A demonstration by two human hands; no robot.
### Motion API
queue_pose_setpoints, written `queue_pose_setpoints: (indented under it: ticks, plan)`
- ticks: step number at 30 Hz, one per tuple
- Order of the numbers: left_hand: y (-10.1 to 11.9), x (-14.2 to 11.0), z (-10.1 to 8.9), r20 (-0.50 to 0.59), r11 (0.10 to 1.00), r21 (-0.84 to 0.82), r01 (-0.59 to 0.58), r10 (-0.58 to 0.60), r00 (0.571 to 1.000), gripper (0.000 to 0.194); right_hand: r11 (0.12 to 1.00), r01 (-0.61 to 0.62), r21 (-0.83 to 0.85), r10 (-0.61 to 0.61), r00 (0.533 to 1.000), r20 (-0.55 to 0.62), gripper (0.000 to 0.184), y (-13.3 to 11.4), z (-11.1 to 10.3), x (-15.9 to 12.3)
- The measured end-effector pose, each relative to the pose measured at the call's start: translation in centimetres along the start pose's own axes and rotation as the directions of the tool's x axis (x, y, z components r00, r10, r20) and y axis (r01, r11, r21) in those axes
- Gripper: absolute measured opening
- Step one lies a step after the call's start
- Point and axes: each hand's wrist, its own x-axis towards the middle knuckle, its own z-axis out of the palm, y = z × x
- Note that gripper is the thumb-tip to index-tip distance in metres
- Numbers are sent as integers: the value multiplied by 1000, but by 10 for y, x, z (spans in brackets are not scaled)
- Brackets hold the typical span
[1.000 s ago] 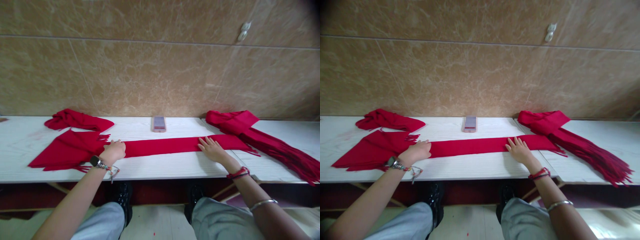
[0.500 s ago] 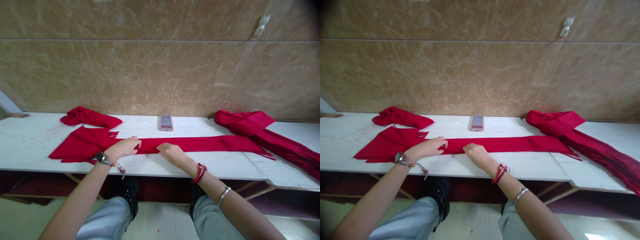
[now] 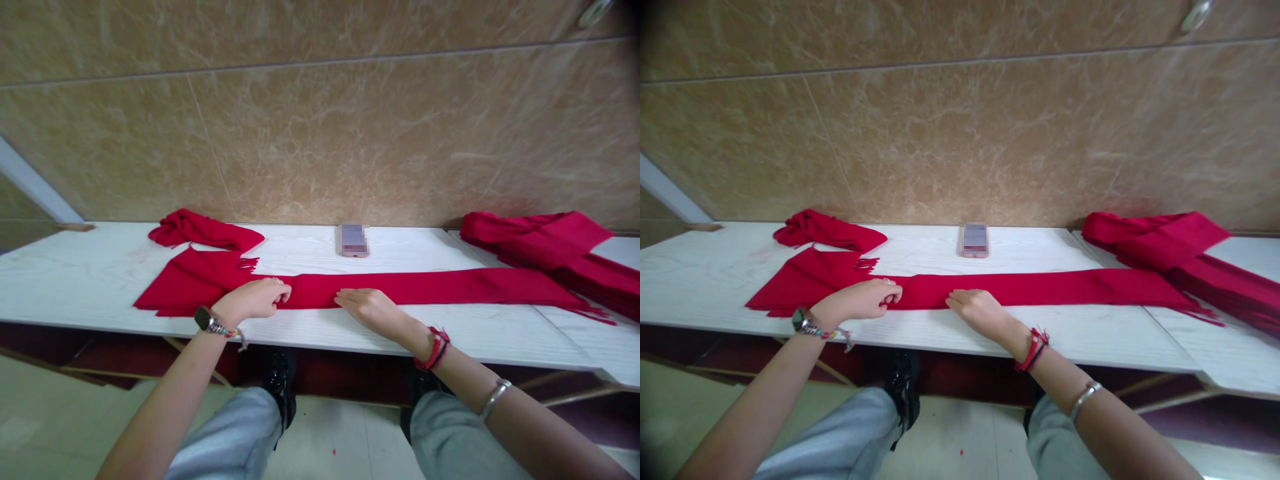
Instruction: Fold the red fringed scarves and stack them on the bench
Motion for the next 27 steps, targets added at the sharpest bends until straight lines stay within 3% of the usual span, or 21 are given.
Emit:
queue_pose_setpoints:
  ticks: [3, 6, 10, 12, 14, 16, 19, 27]
  plan:
    - [2, 2, 3, 27, 1000, -1, -3, 3, 1000, 23, 999, 41, -2, -41, 998, -52, 28, 1, 5, -5]
    - [0, 5, 4, -13, 1000, 26, -16, 16, 1000, 22, 1000, 14, 20, -13, 998, -54, 26, 0, 4, -4]
    - [-7, 3, -3, -239, 993, 90, 80, -56, 969, 19, 975, -199, 101, 207, 975, -79, 26, 2, 0, 0]
    - [-10, 0, -7, -294, 992, 71, 101, -76, 953, 17, 952, -272, 139, 290, 949, -128, 26, 4, -1, -1]
    - [-11, -4, -9, -244, 998, 36, 42, -32, 969, 16, 962, -224, 157, 247, 957, -149, 26, 7, -1, -2]
    - [-10, -6, -6, -128, 1000, 0, -27, 27, 991, 16, 984, -93, 150, 114, 984, -134, 25, 8, 0, -5]
    - [-9, -3, 3, -5, 999, -23, -41, 40, 999, 18, 992, 51, 113, -38, 993, -115, 25, 8, 2, -8]
    - [-4, 0, -4, 27, 999, -32, 3, -2, 1000, 20, 996, 61, 65, -54, 992, -111, 26, 8, 5, -10]
